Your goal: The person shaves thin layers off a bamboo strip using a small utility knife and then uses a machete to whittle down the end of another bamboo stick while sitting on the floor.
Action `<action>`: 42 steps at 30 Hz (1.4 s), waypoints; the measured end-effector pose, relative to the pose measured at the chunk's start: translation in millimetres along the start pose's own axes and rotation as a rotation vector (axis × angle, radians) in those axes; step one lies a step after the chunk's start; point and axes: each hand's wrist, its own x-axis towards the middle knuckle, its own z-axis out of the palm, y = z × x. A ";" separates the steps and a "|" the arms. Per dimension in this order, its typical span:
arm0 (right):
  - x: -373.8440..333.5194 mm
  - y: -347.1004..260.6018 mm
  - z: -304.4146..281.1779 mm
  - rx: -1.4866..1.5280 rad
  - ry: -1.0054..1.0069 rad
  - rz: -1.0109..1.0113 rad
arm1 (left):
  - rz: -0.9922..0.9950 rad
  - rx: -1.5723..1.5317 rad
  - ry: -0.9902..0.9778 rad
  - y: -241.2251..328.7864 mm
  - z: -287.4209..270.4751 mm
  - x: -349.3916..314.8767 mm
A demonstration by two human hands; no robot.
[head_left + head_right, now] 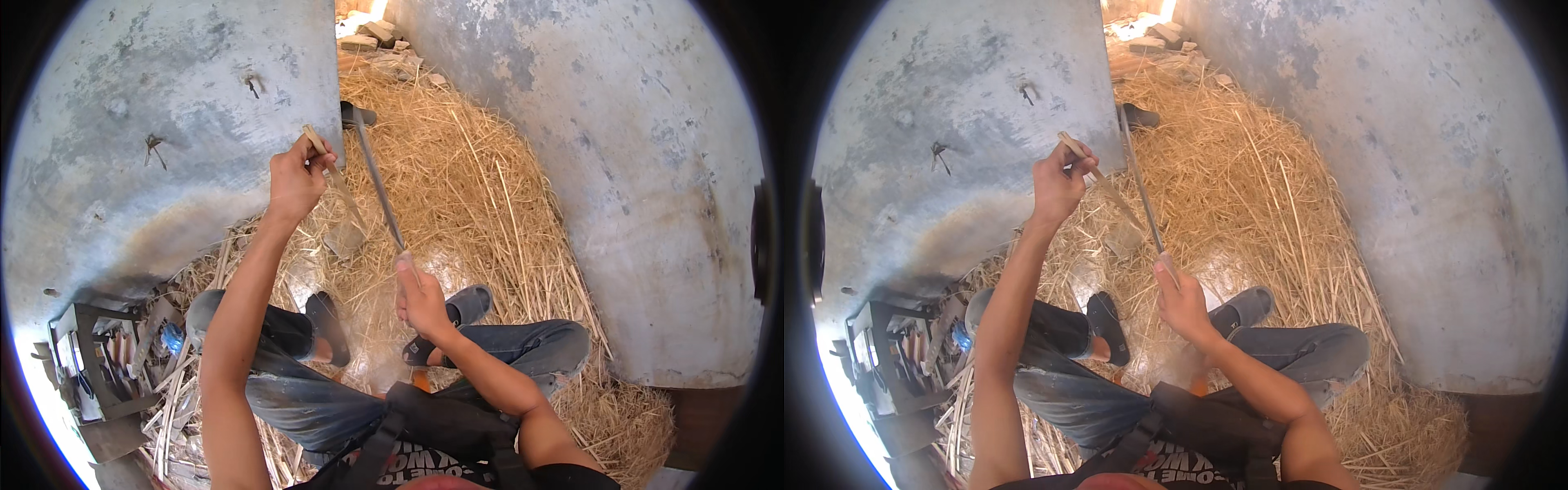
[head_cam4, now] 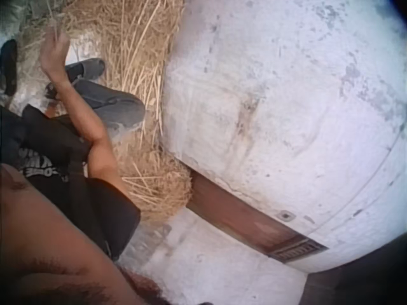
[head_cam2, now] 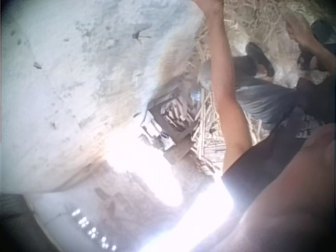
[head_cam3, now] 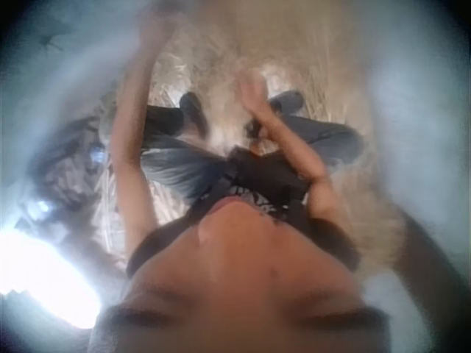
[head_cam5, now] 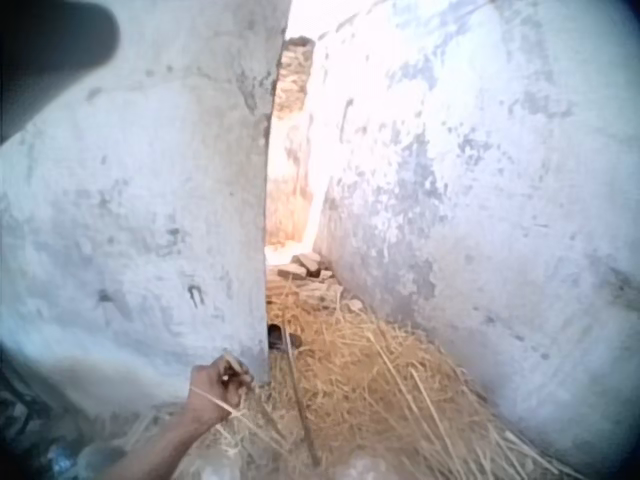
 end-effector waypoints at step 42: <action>17.0 14.3 -67.0 -0.149 0.104 -0.058 | -0.064 -0.169 -0.170 -18.1 1.9 12.4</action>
